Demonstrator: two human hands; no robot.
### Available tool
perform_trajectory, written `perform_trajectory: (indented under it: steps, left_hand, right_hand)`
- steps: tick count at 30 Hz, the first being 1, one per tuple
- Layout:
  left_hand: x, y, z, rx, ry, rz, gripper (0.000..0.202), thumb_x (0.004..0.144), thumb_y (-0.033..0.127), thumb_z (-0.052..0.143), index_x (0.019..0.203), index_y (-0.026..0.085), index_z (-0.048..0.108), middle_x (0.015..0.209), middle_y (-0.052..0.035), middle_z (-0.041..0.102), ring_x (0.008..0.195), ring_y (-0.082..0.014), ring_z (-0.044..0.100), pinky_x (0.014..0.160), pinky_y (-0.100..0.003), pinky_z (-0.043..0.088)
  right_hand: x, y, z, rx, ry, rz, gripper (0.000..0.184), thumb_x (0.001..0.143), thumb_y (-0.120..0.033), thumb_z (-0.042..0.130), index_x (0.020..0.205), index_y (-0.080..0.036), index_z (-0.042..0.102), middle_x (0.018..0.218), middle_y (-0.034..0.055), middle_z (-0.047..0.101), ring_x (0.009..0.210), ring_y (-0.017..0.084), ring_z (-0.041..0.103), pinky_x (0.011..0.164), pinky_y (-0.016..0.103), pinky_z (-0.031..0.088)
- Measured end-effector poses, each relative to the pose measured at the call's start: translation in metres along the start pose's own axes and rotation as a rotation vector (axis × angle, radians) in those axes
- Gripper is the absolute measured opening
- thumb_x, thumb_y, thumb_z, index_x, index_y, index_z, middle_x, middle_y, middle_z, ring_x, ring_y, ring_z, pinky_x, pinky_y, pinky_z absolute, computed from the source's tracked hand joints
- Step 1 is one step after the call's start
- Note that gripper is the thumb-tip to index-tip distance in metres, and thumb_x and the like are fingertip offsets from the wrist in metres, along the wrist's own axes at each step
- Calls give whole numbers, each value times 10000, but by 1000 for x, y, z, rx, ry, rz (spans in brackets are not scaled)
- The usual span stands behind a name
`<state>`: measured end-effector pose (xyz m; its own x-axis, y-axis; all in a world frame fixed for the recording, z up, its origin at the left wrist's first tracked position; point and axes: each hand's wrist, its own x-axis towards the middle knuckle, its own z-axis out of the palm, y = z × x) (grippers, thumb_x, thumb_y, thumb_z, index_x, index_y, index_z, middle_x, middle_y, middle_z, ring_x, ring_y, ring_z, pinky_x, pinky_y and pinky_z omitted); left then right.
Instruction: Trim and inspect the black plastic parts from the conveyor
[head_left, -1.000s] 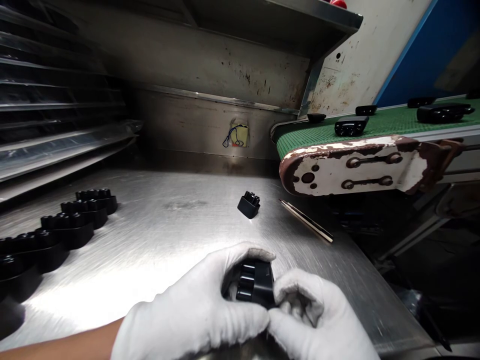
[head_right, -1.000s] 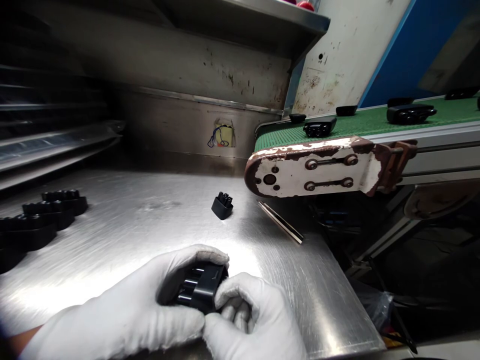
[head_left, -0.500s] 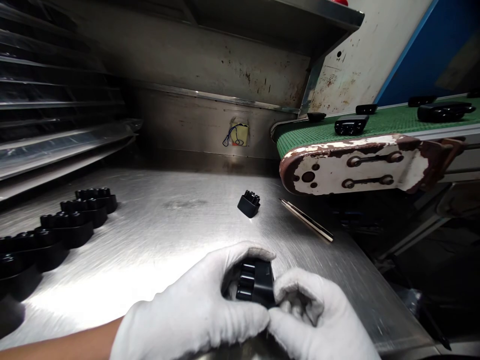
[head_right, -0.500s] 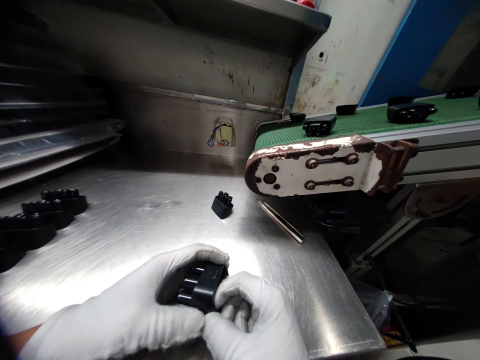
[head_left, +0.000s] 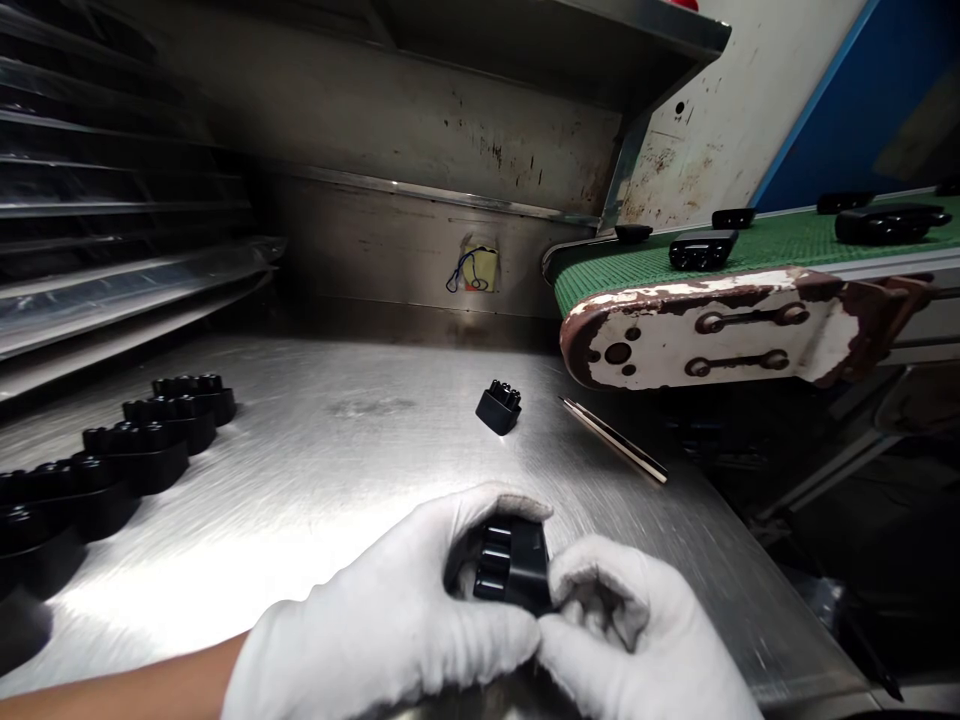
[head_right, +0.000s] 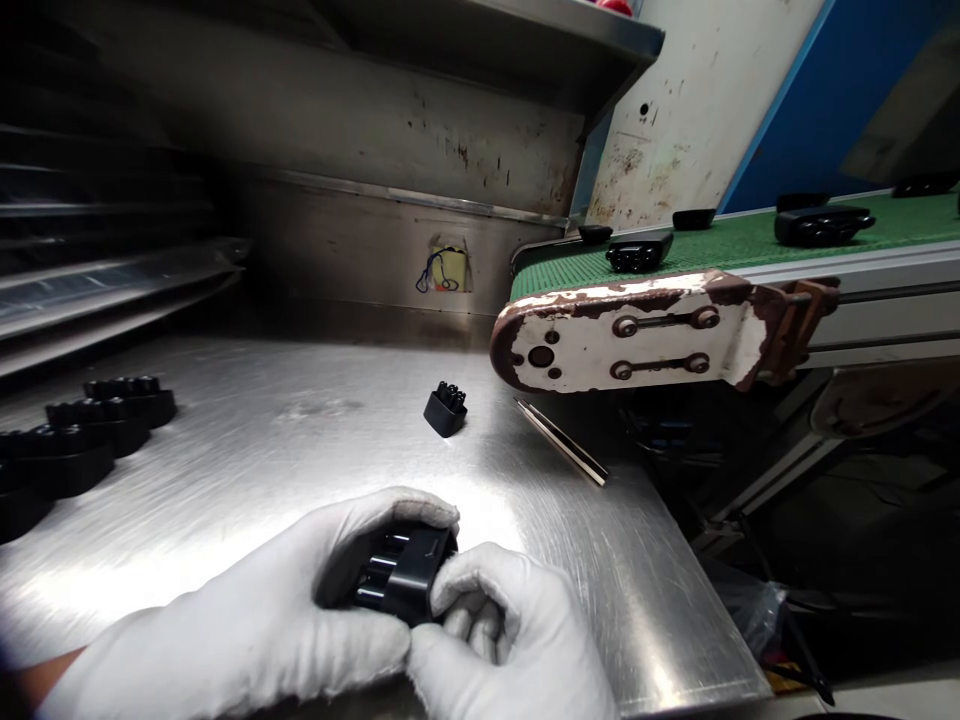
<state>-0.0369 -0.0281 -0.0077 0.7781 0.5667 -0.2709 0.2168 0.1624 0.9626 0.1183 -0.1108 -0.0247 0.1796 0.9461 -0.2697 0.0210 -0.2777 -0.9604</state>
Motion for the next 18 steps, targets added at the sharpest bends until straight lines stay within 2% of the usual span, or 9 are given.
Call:
perform_trajectory:
  steps: [3,11,18]
  left_hand:
    - [0,-2,3,-2,38,-7,463,767,215,770,1187,326,611,1005,19,692,1001,-264,665,843,-374,550]
    - [0,0,6,-12,4,14,462,758,234,787,1178,298,608,998,9,686,997,-266,666,837,-371,547]
    - [1,3,1,64,15,35,336,756,299,789,1042,255,618,967,28,684,969,-268,664,799,-329,558]
  right_hand:
    - [0,1,0,2,5,6,97,587,-170,653,657,-162,587,636,-30,480,609,122,428,580,250,313]
    - [0,0,0,9,0,7,109,584,-154,661,658,-161,582,635,-33,484,605,114,426,578,243,312]
    - [-2,-2,-1,-11,-8,4,104,598,-164,667,667,-162,589,613,-36,471,595,117,411,574,250,306]
